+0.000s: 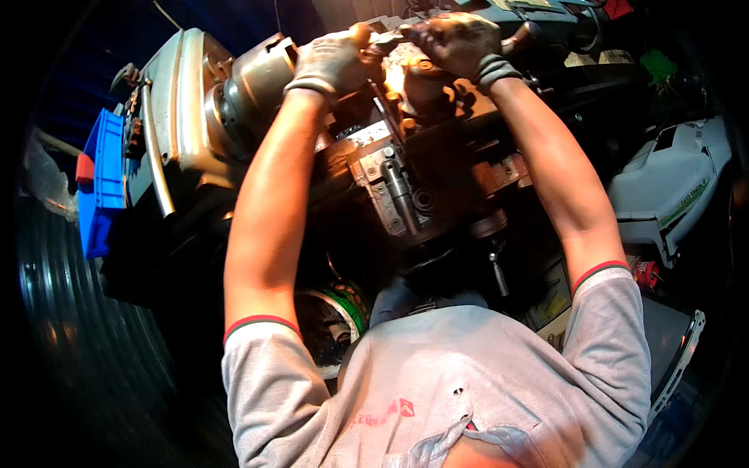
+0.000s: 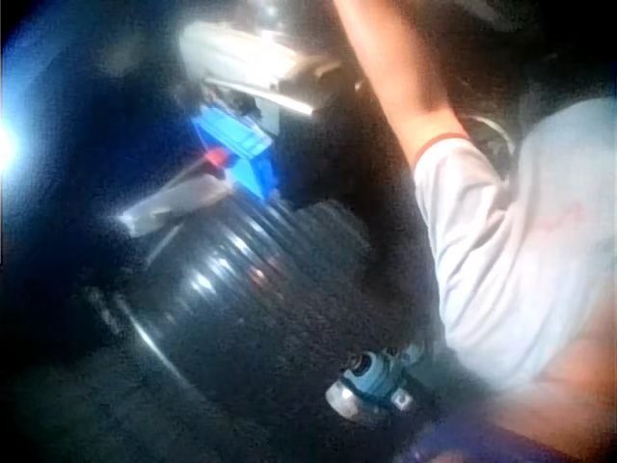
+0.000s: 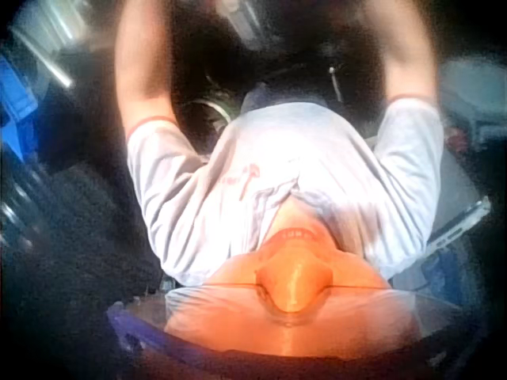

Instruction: The person operates a metal lathe, adjusting the tool post and carriage while the chuck rotates a cylindrical workpiece. They select a cutting tool from a blue tray, install it in the tool holder, and tighten it with a wrench. The person then engages the lathe and moves the carriage to perform a cutting pass on the workpiece.

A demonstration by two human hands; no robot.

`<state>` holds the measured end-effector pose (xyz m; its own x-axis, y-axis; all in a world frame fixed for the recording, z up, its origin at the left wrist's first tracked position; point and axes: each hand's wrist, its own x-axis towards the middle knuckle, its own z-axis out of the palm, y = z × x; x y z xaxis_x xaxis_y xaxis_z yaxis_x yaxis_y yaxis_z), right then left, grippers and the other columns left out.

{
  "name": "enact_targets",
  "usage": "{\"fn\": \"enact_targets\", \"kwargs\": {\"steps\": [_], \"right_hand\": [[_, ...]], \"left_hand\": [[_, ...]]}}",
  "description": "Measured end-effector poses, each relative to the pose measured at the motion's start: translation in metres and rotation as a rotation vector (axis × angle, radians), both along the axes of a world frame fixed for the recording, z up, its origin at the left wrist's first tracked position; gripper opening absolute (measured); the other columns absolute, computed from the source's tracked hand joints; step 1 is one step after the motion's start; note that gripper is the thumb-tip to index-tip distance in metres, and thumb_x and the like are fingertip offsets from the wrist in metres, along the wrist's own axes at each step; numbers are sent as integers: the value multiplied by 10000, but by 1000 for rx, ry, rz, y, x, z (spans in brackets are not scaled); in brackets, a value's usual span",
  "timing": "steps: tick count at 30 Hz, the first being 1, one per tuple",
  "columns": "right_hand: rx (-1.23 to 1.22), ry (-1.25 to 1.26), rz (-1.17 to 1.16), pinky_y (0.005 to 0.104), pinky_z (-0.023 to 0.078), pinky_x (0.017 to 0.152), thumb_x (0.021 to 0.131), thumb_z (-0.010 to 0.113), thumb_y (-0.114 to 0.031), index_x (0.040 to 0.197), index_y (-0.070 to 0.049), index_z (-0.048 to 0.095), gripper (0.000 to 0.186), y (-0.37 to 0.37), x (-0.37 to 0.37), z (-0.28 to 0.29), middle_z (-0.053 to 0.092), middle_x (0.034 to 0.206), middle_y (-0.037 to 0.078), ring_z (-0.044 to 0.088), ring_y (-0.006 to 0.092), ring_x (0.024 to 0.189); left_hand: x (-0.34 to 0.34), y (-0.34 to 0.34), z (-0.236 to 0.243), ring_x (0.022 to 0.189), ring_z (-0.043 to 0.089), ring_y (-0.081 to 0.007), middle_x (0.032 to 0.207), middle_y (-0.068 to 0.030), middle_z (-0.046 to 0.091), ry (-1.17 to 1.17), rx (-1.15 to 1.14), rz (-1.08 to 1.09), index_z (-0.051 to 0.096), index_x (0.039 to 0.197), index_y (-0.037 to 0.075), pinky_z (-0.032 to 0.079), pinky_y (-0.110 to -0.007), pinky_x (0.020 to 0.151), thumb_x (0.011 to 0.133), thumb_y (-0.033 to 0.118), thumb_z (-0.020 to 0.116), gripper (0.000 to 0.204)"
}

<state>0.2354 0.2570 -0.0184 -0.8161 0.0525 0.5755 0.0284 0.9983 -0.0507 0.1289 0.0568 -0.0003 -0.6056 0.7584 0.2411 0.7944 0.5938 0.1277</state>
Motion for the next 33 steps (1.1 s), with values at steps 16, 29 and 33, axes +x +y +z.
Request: {"fn": "enact_targets", "kwargs": {"steps": [16,29,33], "right_hand": [[35,-88,113,412,553,772,907,559,-331,1001,-184,717,235,-10,-3,5,723,987,70,704,260,933],[-122,-568,-53,449,493,941,903,498,-462,976,-160,771,413,-32,-46,76,734,1053,62,674,290,1022],[43,-389,149,456,516,881,931,479,-470,958,-118,748,444,-9,-107,51,726,1023,114,675,313,994]], "left_hand": [[-44,-30,-4,1001,631,-345,1099,-121,641,59,8,-254,651,1087,117,504,-437,854,900,279,640,248],[46,-10,-28,833,719,-379,892,-214,722,128,61,562,697,1055,112,559,-522,736,878,432,528,404],[74,4,0,1010,679,-374,1019,-240,701,-189,64,527,651,1115,31,527,-461,889,937,364,463,422]]}}
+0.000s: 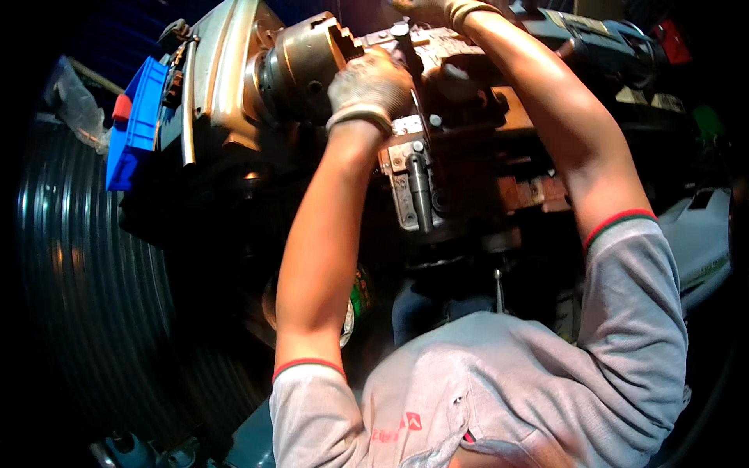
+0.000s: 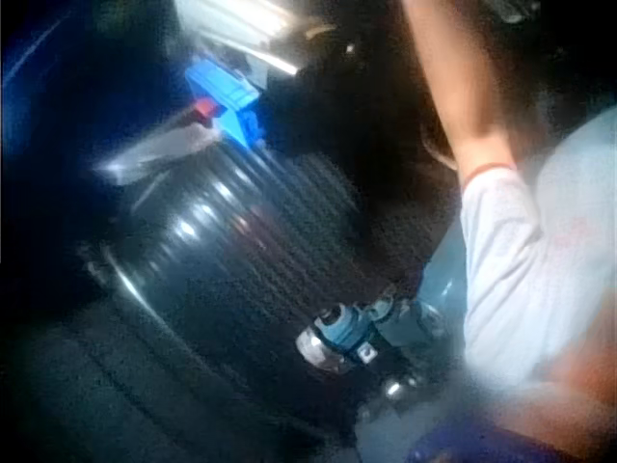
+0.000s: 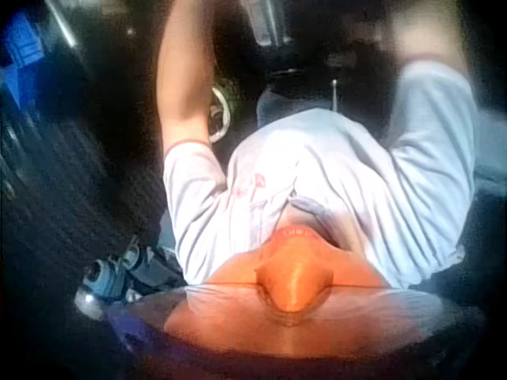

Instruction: The person operates a metal lathe, adjusting the tool post and carriage while the chuck rotates a cylindrical workpiece. They select a cutting tool from a blue tray, install it in the tool holder, and tighten it with a wrench. The person then engages the lathe and moves the carriage to perform a cutting pass on the workpiece.

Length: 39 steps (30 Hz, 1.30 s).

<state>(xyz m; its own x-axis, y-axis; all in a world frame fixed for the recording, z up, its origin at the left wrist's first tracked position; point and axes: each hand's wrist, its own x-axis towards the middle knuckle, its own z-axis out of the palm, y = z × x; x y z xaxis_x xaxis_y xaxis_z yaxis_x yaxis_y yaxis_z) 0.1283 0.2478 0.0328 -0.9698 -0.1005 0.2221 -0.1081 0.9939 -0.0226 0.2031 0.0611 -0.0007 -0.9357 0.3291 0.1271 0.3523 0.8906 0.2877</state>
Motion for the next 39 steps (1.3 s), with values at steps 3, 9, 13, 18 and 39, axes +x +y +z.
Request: {"fn": "enact_targets", "kwargs": {"steps": [3,9,13,18,39], "right_hand": [[-26,323,-152,441,532,856,888,566,-549,963,-45,731,535,-51,27,5,718,996,175,679,339,965],[-309,-440,228,333,507,621,697,780,-304,771,-28,724,292,-39,51,19,691,717,116,638,212,634],[-217,-583,378,372,485,572,747,703,-151,812,-51,718,120,-47,36,20,665,675,62,608,208,596],[-47,-132,319,333,511,626,825,663,-221,936,-81,717,187,-12,100,39,694,791,62,647,198,701],[-2029,86,-886,169,405,478,907,697,-213,1114,17,647,313,97,385,-228,578,766,4,488,59,561]], "left_hand": [[29,-16,5,1044,646,-418,1084,-289,661,-223,169,-18,552,1184,-7,503,-475,930,975,372,463,441],[73,-16,-42,948,676,-366,1007,-224,691,-109,539,-309,578,1209,-30,520,-423,864,915,400,653,526],[66,-44,-88,730,629,-108,914,-53,674,-336,923,-41,666,1119,-1,520,-267,675,937,249,676,310],[2,-32,-115,1043,632,-182,1128,-114,678,-437,1247,-164,592,1248,33,487,-302,921,944,227,654,367],[-36,-22,-112,848,649,-160,1132,-162,633,-488,1403,-482,573,1086,25,524,-268,609,923,33,616,168]]}}
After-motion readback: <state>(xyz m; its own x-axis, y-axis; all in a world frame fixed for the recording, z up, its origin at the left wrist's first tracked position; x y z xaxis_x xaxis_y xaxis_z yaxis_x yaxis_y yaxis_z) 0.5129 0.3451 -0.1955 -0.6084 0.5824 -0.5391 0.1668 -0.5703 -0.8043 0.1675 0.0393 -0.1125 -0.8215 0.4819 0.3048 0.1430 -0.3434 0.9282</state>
